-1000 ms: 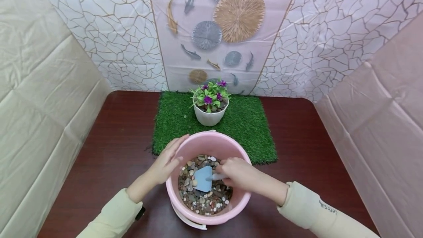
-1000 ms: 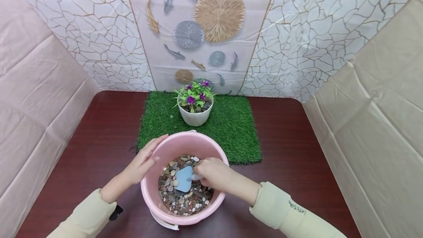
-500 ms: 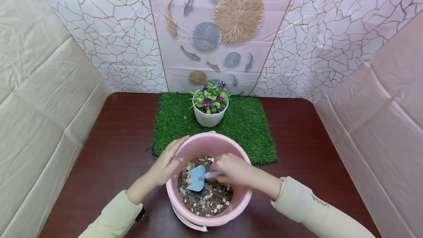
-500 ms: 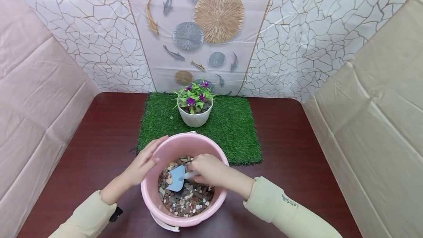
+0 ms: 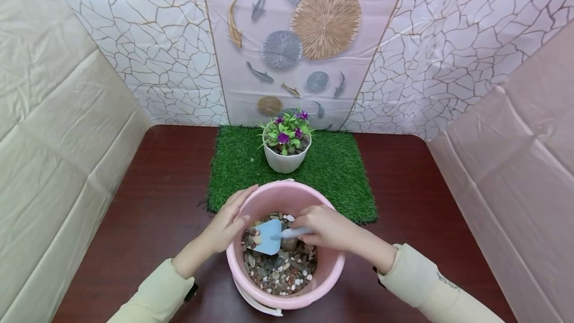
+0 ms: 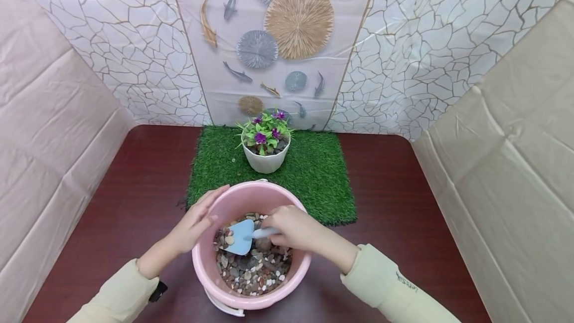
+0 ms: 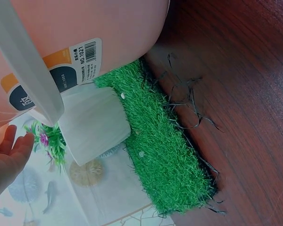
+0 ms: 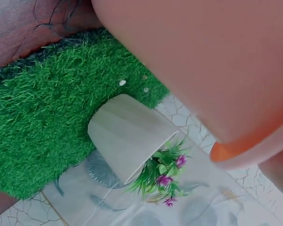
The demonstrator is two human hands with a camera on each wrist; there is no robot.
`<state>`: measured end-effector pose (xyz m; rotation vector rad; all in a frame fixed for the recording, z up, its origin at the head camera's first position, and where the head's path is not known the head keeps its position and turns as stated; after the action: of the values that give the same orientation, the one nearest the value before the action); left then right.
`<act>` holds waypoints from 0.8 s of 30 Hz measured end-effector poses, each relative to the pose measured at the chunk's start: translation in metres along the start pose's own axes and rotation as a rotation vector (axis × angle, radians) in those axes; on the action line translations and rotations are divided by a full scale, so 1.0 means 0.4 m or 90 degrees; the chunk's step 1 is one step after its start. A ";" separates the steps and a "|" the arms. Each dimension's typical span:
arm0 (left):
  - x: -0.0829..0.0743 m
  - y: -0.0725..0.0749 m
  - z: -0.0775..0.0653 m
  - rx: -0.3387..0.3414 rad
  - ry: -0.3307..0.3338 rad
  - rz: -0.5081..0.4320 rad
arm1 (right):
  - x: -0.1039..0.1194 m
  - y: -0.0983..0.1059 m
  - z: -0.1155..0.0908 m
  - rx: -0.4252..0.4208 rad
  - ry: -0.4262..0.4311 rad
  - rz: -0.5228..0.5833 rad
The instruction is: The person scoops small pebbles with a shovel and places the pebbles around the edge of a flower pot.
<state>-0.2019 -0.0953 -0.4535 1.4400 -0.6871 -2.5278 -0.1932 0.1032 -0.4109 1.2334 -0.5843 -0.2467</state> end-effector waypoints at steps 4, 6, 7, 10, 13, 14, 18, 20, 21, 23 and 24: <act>0.001 0.000 -0.003 0.003 0.005 -0.006 | -0.009 0.007 -0.006 -0.005 -0.013 0.020; 0.001 -0.001 -0.003 0.005 0.006 -0.008 | -0.013 0.013 -0.008 -0.009 -0.018 0.029; 0.001 -0.001 -0.003 0.006 0.005 -0.011 | -0.015 0.016 -0.009 -0.013 -0.020 0.029; 0.001 -0.001 -0.002 0.008 0.003 -0.012 | -0.020 0.027 -0.012 -0.026 -0.025 0.025; 0.000 -0.001 -0.001 0.008 0.004 -0.012 | -0.022 0.037 -0.016 -0.035 -0.031 0.018; 0.000 -0.001 -0.002 0.007 0.003 -0.008 | -0.022 0.039 -0.018 -0.037 -0.033 0.016; 0.001 0.001 -0.001 0.001 0.001 0.002 | -0.023 0.046 -0.025 -0.037 -0.040 0.010; 0.000 0.001 0.000 0.000 0.000 0.003 | -0.025 0.048 -0.029 -0.035 -0.045 0.009; -0.001 0.001 0.000 0.000 0.000 0.001 | -0.026 0.048 -0.030 -0.035 -0.048 0.009; -0.002 0.001 0.001 0.002 0.000 -0.003 | -0.028 0.050 -0.033 -0.034 -0.053 0.011; -0.002 0.000 0.001 0.002 -0.001 -0.003 | -0.029 0.051 -0.035 -0.035 -0.054 0.013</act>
<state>-0.2016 -0.0950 -0.4526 1.4418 -0.6888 -2.5330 -0.1980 0.1270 -0.3981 1.1676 -0.6596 -0.2972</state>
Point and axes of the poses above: each hand's wrist, its own z-axis towards the middle knuckle, its own y-axis out of the back of the hand, x = y × z, the point moved 5 cm from there along z, towards the middle knuckle, and after that the axes turned 9 degrees about -x, right-handed, at the moved point
